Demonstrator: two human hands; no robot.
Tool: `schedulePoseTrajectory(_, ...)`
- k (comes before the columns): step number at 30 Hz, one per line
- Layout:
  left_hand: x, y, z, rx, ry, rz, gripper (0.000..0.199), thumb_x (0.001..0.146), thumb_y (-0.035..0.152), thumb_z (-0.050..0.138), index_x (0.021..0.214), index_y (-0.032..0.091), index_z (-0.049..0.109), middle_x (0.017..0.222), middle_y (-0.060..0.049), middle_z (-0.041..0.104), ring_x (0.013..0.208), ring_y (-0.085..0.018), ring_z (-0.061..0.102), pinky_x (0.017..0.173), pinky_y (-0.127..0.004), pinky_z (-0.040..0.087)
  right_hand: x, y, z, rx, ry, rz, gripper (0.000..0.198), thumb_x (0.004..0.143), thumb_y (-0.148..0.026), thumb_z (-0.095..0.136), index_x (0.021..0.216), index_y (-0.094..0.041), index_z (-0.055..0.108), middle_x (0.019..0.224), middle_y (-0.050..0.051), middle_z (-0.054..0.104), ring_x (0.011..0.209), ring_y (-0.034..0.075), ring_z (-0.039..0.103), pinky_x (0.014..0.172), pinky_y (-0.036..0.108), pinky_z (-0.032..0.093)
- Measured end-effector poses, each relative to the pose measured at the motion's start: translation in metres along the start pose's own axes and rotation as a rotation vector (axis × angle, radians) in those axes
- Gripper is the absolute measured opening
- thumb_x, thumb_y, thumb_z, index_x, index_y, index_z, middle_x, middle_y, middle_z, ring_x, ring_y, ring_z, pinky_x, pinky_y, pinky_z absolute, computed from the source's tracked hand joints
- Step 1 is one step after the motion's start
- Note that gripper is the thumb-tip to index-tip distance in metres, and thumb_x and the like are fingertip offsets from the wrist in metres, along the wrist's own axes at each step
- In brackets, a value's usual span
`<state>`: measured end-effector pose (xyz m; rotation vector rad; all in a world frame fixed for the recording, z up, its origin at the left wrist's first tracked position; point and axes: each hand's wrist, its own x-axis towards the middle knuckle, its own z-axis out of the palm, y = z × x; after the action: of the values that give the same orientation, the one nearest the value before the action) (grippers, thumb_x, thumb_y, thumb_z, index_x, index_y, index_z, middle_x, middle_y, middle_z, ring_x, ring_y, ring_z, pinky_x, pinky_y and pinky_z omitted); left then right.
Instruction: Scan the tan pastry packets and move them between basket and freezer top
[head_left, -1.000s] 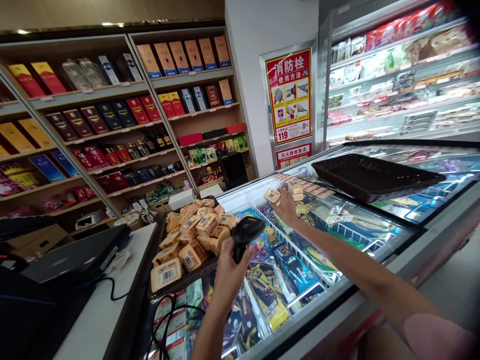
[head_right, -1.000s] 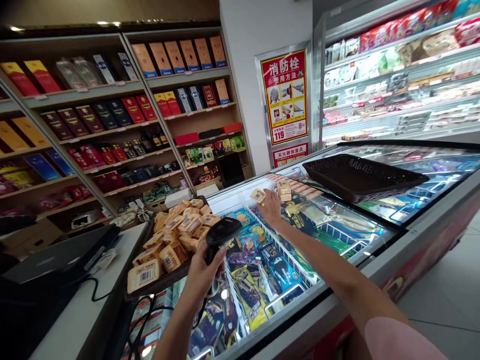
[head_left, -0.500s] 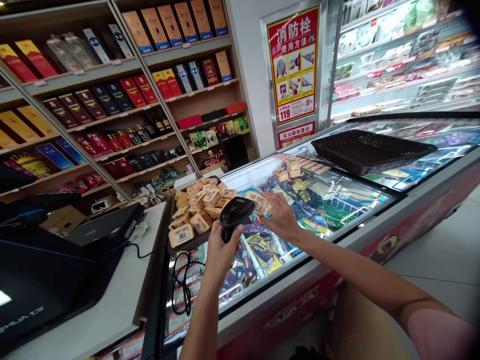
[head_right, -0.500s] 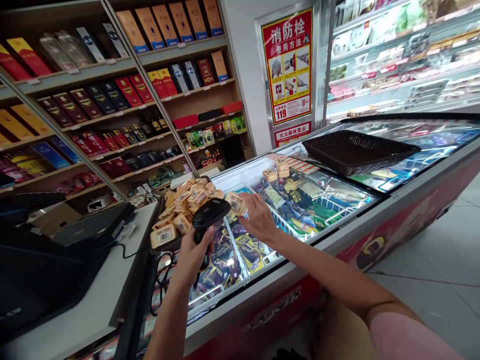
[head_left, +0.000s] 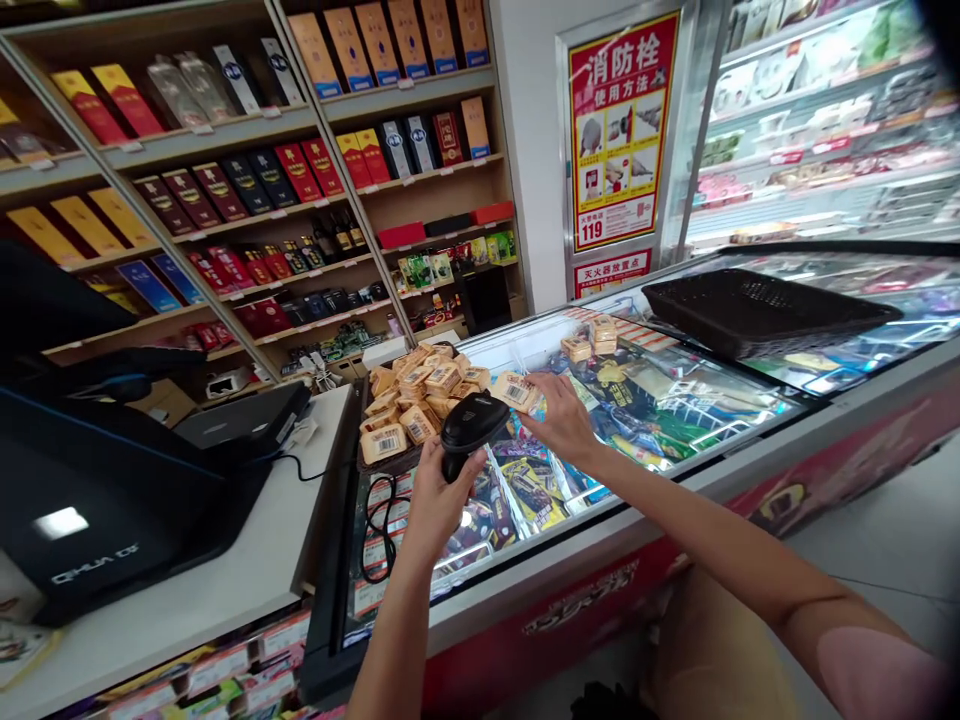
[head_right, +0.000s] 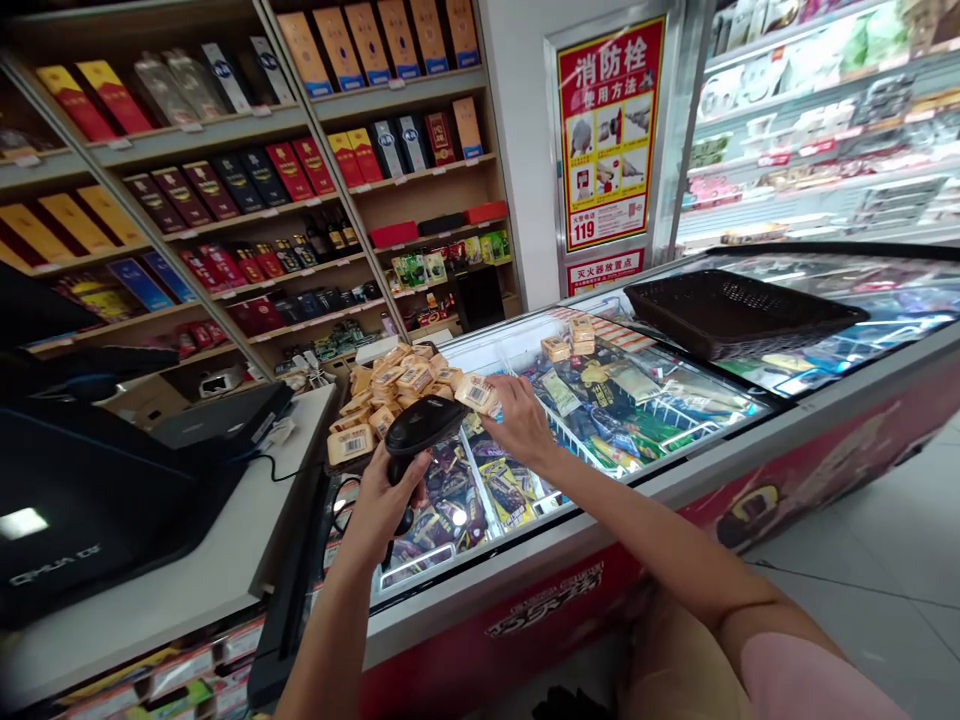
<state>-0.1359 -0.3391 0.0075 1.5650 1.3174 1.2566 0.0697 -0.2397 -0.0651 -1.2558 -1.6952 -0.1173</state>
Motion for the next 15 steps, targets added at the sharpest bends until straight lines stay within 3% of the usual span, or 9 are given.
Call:
schedulePoseTrajectory(7, -0.003, -0.007, -0.036, -0.034, 0.109, -0.018, 0.042, 0.076, 0.057, 0.072, 0.084, 0.017, 0.062, 0.066, 0.004, 0.049, 0.049, -0.009, 0.048, 0.045, -0.022, 0.038, 0.088, -0.004, 0.054, 0.089, -0.025, 0.265, 0.042, 0.075, -0.038, 0.071, 0.111, -0.022, 0.057, 0.11, 0.007, 0.068, 0.103, 0.028, 0.06, 0.09, 0.038, 0.046)
schedulePoseTrajectory(15, 0.0, -0.026, -0.078, -0.004, 0.161, -0.067, 0.047, 0.076, 0.061, 0.072, 0.09, 0.017, 0.059, 0.06, 0.007, 0.048, 0.047, -0.009, 0.046, 0.047, -0.022, 0.038, 0.161, -0.059, 0.142, 0.079, -0.181, 0.193, 0.044, 0.075, -0.042, 0.076, 0.11, -0.021, 0.059, 0.111, 0.008, 0.067, 0.107, 0.025, 0.059, 0.087, 0.034, 0.046)
